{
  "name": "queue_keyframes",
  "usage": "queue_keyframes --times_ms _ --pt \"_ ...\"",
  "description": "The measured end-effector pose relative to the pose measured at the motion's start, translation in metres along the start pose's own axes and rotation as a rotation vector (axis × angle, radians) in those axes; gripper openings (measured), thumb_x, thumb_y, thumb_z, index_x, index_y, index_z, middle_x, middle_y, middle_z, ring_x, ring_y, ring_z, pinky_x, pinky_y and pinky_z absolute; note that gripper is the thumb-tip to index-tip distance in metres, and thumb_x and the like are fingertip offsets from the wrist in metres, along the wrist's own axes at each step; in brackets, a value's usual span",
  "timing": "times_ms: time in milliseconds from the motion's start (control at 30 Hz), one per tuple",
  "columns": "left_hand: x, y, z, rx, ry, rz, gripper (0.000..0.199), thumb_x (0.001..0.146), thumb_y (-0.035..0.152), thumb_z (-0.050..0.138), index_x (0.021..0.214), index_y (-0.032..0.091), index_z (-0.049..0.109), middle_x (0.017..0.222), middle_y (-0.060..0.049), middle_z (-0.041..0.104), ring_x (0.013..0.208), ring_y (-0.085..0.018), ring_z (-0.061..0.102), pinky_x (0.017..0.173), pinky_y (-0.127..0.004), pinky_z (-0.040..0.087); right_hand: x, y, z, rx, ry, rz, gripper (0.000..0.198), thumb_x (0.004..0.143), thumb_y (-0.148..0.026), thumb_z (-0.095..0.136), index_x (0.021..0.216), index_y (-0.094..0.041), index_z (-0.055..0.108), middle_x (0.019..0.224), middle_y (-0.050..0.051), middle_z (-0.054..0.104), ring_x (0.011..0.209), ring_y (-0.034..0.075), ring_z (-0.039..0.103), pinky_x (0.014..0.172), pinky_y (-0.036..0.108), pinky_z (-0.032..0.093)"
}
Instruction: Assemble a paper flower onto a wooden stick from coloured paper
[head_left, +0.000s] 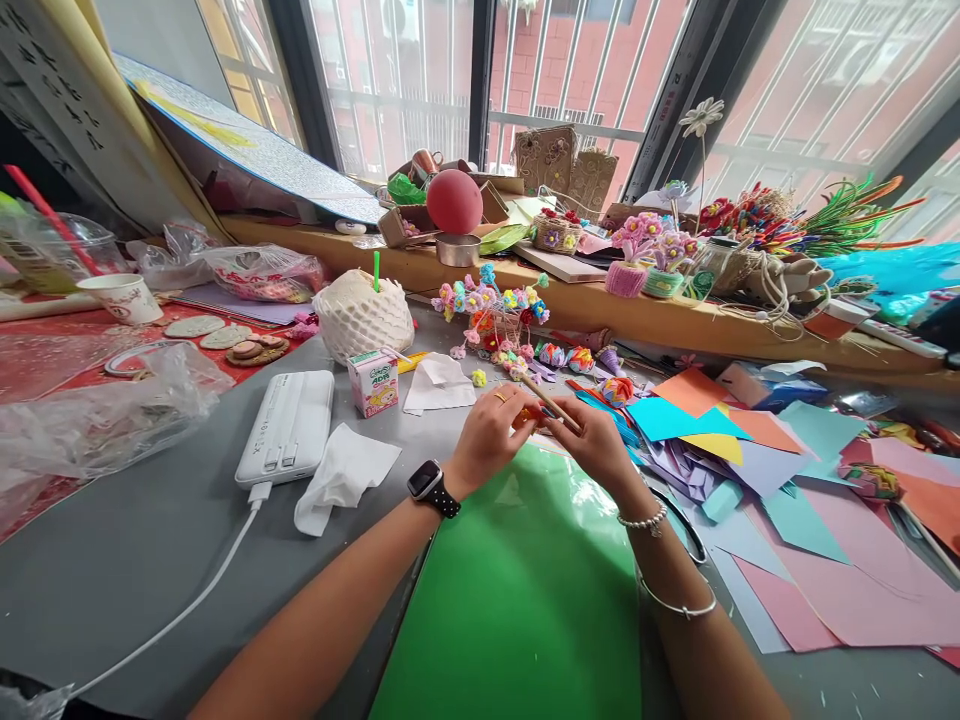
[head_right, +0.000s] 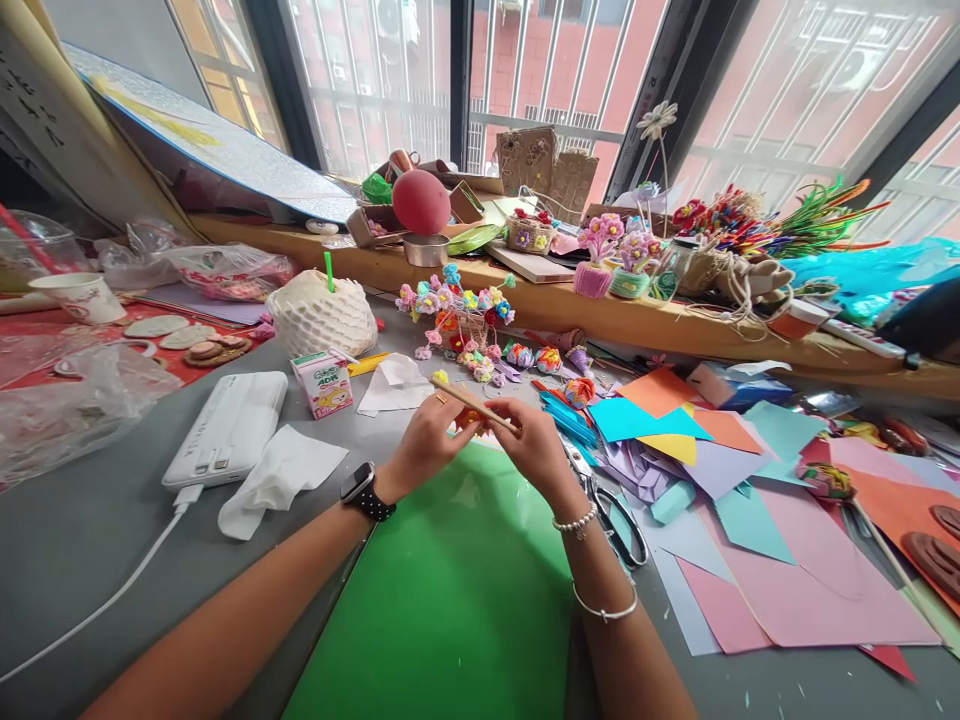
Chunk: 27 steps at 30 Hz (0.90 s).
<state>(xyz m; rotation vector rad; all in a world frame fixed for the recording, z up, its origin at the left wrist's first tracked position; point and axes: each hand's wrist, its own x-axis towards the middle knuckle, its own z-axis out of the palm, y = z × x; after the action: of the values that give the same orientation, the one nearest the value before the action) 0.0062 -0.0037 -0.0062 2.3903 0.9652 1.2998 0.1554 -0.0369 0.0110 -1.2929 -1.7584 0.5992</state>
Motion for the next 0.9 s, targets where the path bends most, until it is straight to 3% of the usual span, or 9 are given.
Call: queue_keyframes --times_ms 167,300,533,700,900 --pt "0.005 0.001 -0.007 -0.029 -0.024 0.018 0.010 0.076 0.014 0.047 0.076 0.019 0.056 0.079 -0.004 0.057 0.079 -0.017 0.052 0.072 -0.028 0.038 -0.002 -0.004 -0.002 -0.003 0.011 0.010 0.023 0.074 -0.029 0.055 0.093 -0.017 0.060 0.077 0.003 0.064 0.065 0.015 0.058 0.055 0.024 0.045" --pt "0.009 -0.001 -0.013 -0.129 -0.005 -0.011 0.011 0.074 0.010 0.049 0.078 0.018 0.054 0.081 -0.003 0.058 0.081 -0.015 0.053 0.073 -0.026 0.041 -0.003 -0.010 -0.008 -0.150 0.165 -0.049 0.020 0.072 -0.032 0.058 0.085 -0.017 0.061 0.067 0.002 0.059 0.058 0.013 0.053 0.051 0.024 0.041" --pt "0.013 0.004 -0.020 -0.393 -0.120 -0.141 0.005 0.074 0.015 0.052 0.078 0.015 0.055 0.077 -0.002 0.060 0.075 -0.012 0.056 0.069 -0.024 0.045 -0.002 -0.014 -0.016 -0.257 0.302 -0.215 0.023 0.068 -0.034 0.063 0.086 -0.019 0.063 0.090 0.006 0.049 0.083 0.019 0.050 0.065 0.031 0.044" --pt "0.014 0.007 -0.022 -0.496 -0.199 -0.199 0.008 0.074 0.021 0.054 0.076 0.014 0.058 0.078 -0.002 0.060 0.078 -0.013 0.056 0.072 -0.024 0.045 -0.001 -0.013 -0.019 -0.188 0.153 -0.240 0.018 0.071 -0.030 0.061 0.086 -0.020 0.061 0.090 0.005 0.052 0.089 0.019 0.051 0.077 0.031 0.042" --pt "0.013 0.004 -0.023 -0.600 -0.305 -0.253 0.011 0.074 0.023 0.054 0.077 0.012 0.056 0.081 -0.003 0.056 0.077 -0.012 0.055 0.072 -0.024 0.044 -0.001 -0.013 -0.020 -0.196 0.096 -0.194 0.016 0.070 -0.032 0.062 0.077 -0.018 0.058 0.085 0.005 0.053 0.082 0.018 0.052 0.071 0.029 0.042"
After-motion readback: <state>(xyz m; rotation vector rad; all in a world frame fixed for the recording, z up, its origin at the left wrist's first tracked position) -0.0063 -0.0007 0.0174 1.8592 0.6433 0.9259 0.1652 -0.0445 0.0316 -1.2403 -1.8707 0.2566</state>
